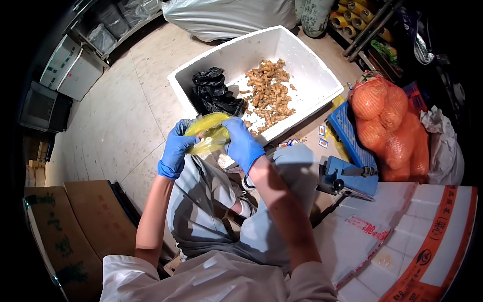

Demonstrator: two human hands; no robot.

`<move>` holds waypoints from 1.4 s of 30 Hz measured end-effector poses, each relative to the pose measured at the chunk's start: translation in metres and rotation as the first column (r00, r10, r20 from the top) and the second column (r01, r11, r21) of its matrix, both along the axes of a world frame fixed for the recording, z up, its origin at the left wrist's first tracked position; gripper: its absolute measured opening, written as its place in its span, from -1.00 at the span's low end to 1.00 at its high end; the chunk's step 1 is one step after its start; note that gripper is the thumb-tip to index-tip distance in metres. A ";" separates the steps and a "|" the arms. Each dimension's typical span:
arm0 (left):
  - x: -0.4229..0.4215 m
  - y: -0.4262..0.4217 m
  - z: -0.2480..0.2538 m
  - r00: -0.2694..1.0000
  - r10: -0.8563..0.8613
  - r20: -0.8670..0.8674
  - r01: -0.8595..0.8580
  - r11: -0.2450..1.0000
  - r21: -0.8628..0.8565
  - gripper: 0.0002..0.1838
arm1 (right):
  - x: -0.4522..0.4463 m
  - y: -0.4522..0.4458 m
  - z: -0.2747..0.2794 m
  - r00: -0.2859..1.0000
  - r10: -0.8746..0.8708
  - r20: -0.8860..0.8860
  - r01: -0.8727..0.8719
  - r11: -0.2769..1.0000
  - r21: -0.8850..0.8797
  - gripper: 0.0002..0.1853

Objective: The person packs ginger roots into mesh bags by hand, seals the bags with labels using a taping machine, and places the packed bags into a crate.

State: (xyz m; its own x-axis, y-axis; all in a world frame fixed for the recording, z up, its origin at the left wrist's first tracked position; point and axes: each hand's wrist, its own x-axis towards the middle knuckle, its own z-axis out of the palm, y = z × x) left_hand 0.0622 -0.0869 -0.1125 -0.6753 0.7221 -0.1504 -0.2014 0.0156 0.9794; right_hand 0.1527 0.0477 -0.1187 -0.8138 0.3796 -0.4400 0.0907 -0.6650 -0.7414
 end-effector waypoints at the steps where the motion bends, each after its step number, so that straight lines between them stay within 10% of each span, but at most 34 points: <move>1: -0.002 0.002 -0.002 1.000 0.001 -0.001 -0.001 1.000 0.000 -0.80 | -0.004 0.005 -0.026 0.975 0.093 -0.201 -0.139 0.963 -0.230 -0.74; 5: -0.009 0.001 -0.010 0.985 0.007 0.173 -0.013 0.999 0.036 -0.78 | -0.006 0.006 -0.028 0.783 0.097 -0.614 -0.518 0.648 -0.558 -0.72; 7: 0.000 0.003 -0.005 0.900 -0.099 0.424 0.016 0.980 0.196 -0.75 | 0.001 -0.011 0.034 0.993 -0.067 0.092 0.092 0.949 -0.302 -0.74; 11: 0.001 -0.009 0.005 0.587 -0.252 0.769 0.047 0.959 0.279 -0.64 | 0.009 -0.007 0.030 0.983 -0.020 -0.184 -0.014 0.983 -0.182 -0.75; 12: 0.013 -0.006 0.009 0.658 0.098 0.746 -0.184 0.982 0.033 -0.63 | 0.010 -0.010 0.029 0.971 0.034 -0.238 -0.058 0.994 -0.094 -0.75; 15: 0.012 -0.025 -0.031 0.468 -0.299 0.832 -0.025 0.936 0.350 -0.66 | 0.013 -0.008 0.029 0.936 0.159 -0.314 -0.158 0.987 0.027 -0.71; 21: 0.028 -0.029 -0.026 0.456 -0.523 0.720 -0.075 0.784 0.616 -0.66 | 0.015 -0.005 0.030 0.900 0.328 -0.288 -0.315 0.945 0.091 -0.64; 22: 0.030 -0.026 -0.026 0.630 -0.501 0.594 0.062 0.794 0.604 -0.66 | 0.014 -0.005 0.027 0.898 0.331 -0.288 -0.318 0.944 0.092 -0.64; 30: 0.050 -0.027 0.007 0.729 -0.463 0.504 0.220 0.856 0.469 -0.26 | 0.010 -0.020 0.017 0.875 0.316 -0.367 -0.339 0.941 -0.001 -0.76; 34: 0.046 -0.032 -0.032 0.790 -0.607 0.089 0.503 0.724 0.471 -0.62 | 0.021 -0.043 0.011 0.853 0.440 -0.280 -0.480 0.872 -0.093 -0.79; 36: 0.043 -0.032 -0.027 0.733 -0.571 0.369 0.337 0.776 0.533 -0.66 | 0.036 -0.050 0.018 0.876 0.378 -0.299 -0.437 0.885 -0.162 -0.67; 39: 0.048 -0.030 0.051 0.489 -0.040 0.871 -0.207 0.965 0.161 -0.75 | 0.023 -0.061 0.005 0.672 0.375 -0.639 -0.596 0.786 -0.166 -0.61; 40: 0.040 -0.024 0.070 0.876 -0.238 0.420 0.109 0.945 0.309 -0.74 | 0.022 -0.064 0.002 0.656 0.320 -0.683 -0.625 0.739 -0.254 -0.62; 42: 0.029 -0.009 0.094 0.892 -0.412 -0.184 0.448 0.859 0.246 -0.72 | 0.017 -0.069 -0.008 0.630 0.218 -0.746 -0.683 0.612 -0.399 -0.64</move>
